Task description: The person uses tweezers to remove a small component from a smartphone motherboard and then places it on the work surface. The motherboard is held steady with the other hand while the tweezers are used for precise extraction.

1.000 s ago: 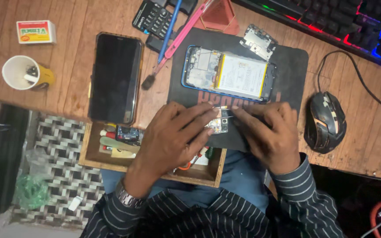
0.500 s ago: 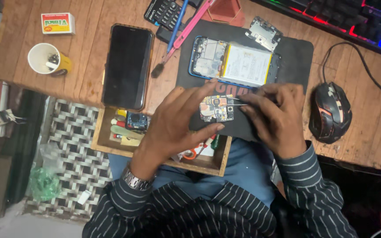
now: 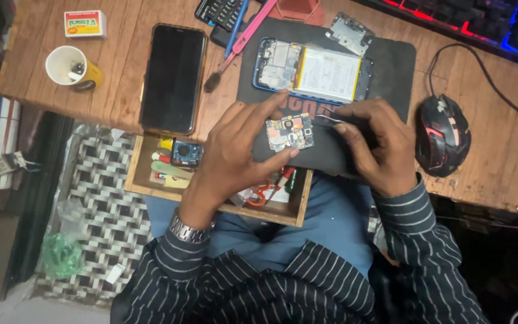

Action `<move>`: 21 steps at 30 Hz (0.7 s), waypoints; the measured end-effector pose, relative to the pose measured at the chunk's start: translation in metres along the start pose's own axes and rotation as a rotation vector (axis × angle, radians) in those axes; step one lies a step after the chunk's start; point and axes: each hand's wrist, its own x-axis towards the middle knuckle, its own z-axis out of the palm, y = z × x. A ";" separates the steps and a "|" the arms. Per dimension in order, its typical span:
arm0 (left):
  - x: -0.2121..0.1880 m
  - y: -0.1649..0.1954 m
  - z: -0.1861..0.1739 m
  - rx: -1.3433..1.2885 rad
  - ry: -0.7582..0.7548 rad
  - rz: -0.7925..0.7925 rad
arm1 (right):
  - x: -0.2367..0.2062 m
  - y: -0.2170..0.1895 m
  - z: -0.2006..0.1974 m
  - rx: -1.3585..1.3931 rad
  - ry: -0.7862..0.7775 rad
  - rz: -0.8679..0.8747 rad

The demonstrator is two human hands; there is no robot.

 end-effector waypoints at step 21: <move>0.061 -0.055 -0.003 -2.012 0.506 0.237 | -0.008 -0.049 0.002 -0.068 0.059 -0.048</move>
